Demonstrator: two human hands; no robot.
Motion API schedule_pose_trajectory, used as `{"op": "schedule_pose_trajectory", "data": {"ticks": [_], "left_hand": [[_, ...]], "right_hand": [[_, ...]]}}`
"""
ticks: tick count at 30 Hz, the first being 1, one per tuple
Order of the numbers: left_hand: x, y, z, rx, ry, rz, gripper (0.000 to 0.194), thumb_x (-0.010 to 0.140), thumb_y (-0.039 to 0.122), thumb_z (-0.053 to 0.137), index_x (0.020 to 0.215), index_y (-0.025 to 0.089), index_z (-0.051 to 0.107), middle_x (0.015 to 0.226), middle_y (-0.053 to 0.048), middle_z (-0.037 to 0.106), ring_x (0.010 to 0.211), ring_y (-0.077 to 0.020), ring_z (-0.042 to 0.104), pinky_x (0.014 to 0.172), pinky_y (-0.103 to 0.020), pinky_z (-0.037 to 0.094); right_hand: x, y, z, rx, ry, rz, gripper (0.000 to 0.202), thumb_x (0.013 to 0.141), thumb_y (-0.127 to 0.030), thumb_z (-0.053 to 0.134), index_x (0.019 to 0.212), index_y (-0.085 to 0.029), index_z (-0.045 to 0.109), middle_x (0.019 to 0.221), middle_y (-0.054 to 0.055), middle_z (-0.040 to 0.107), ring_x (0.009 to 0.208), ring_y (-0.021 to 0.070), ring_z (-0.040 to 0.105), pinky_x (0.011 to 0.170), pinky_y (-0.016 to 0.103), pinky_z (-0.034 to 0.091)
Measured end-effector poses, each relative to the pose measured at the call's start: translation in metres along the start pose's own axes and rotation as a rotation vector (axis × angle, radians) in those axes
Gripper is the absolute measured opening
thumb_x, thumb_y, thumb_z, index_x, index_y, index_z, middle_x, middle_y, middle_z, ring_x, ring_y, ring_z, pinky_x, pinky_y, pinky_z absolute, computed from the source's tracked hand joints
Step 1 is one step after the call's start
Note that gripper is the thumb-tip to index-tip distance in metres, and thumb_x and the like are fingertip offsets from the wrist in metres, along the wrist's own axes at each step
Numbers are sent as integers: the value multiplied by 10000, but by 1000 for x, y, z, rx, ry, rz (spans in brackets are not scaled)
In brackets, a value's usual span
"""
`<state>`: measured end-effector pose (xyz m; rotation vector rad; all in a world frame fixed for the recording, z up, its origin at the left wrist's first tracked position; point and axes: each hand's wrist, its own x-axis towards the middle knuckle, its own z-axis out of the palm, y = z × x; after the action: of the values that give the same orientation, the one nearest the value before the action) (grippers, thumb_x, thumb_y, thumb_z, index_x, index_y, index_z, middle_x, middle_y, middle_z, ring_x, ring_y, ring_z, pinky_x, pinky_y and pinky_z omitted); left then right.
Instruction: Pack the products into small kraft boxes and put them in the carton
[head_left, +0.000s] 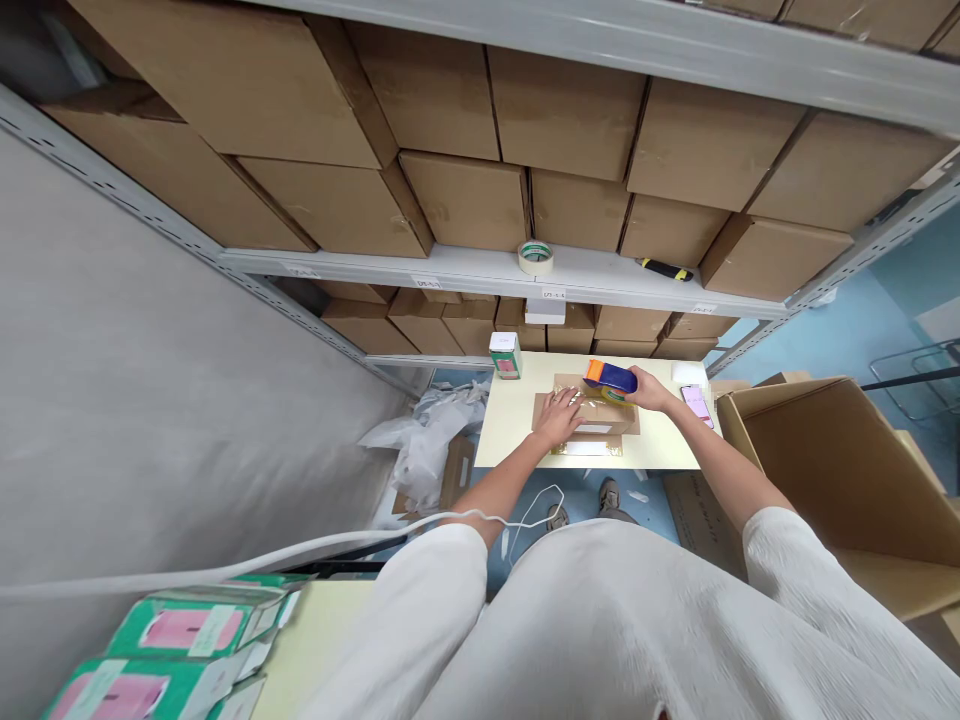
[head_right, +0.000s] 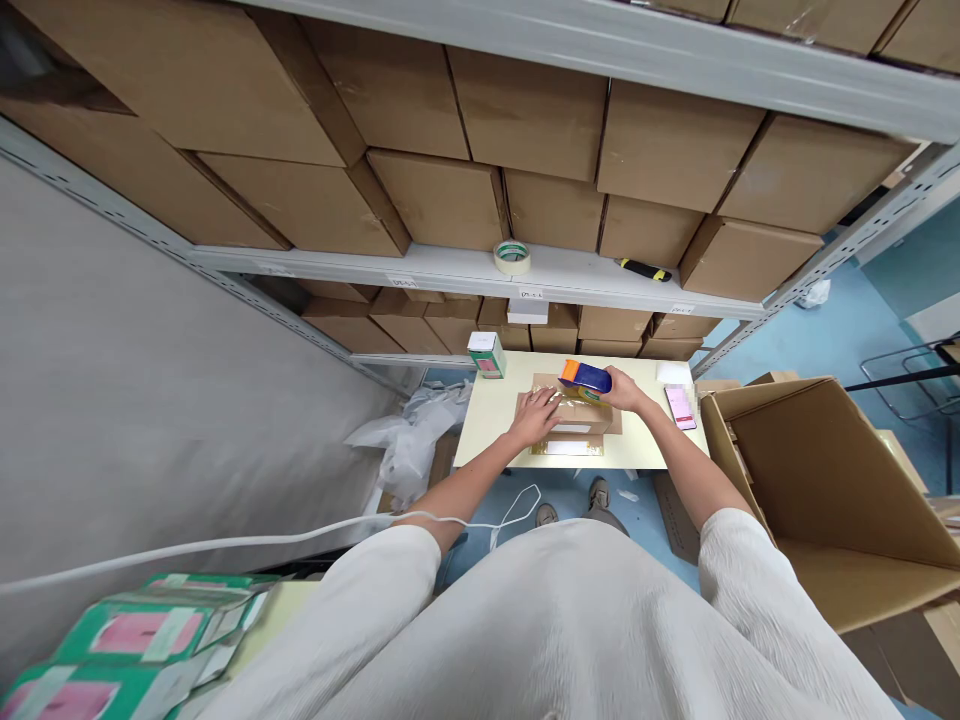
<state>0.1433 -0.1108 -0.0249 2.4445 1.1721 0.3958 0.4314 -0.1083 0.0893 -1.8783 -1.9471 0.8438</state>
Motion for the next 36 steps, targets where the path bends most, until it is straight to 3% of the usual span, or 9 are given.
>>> {"op": "schedule_pose_trajectory", "data": {"ticks": [5, 11, 17, 22, 25, 28, 33, 36], "left_hand": [[0, 1, -1, -18, 10, 2, 580, 1016, 430, 626, 1571, 267, 579, 1687, -134, 485, 1592, -361, 382, 1329, -572, 210], [3, -2, -13, -231, 47, -58, 464, 986, 273, 611, 1442, 246, 694, 1603, -116, 592, 1536, -322, 487, 1315, -542, 303], [24, -3, -41, -764, 349, -438, 283, 991, 217, 596, 1225, 208, 756, 1281, -116, 784, 1223, -265, 727, 1127, -426, 545], [42, 11, -51, -1153, 210, -652, 275, 941, 243, 727, 1205, 181, 682, 1103, -127, 810, 950, -218, 792, 872, -356, 629], [51, 20, -53, -1192, 167, -692, 341, 876, 273, 832, 1157, 175, 666, 1049, -133, 807, 903, -220, 793, 776, -330, 618], [58, 27, -54, -1176, 161, -706, 385, 784, 206, 887, 1097, 171, 666, 956, -109, 797, 847, -227, 786, 735, -328, 606], [65, 28, -58, -1032, 200, -680, 431, 706, 68, 831, 1076, 182, 642, 757, -13, 716, 698, -201, 722, 695, -336, 587], [63, 21, -60, -920, 256, -661, 495, 709, 49, 791, 1139, 218, 613, 751, 18, 690, 737, -203, 713, 737, -346, 580]], "right_hand": [[2, 2, 3, 171, -48, -72, 568, 731, -464, 875, 1157, -226, 585, 1086, 54, 746, 953, 241, 704, 848, 342, 571], [5, 13, 10, 122, -83, -50, 523, 710, -428, 870, 1098, -244, 571, 1054, 33, 733, 929, 230, 698, 830, 335, 568], [3, 18, 6, 103, -94, -48, 535, 723, -489, 884, 1085, -247, 572, 1064, 44, 735, 953, 247, 699, 829, 343, 565], [2, 16, 7, 139, -103, -66, 532, 728, -449, 874, 1099, -236, 557, 1069, 45, 718, 949, 235, 685, 840, 338, 571], [1, 15, 8, 131, -101, -77, 500, 719, -388, 851, 1084, -234, 545, 1048, 33, 707, 929, 228, 679, 841, 343, 570], [1, 13, 7, 118, -91, -95, 466, 712, -368, 822, 1061, -237, 543, 1016, 22, 697, 915, 229, 673, 825, 348, 568], [0, 7, 3, 2, -112, -130, 411, 740, -368, 798, 1053, -240, 565, 998, 23, 708, 880, 221, 664, 786, 320, 540], [0, 1, -1, -174, -136, -138, 390, 771, -364, 805, 1068, -241, 584, 1040, 54, 734, 864, 231, 667, 765, 301, 501]]}}
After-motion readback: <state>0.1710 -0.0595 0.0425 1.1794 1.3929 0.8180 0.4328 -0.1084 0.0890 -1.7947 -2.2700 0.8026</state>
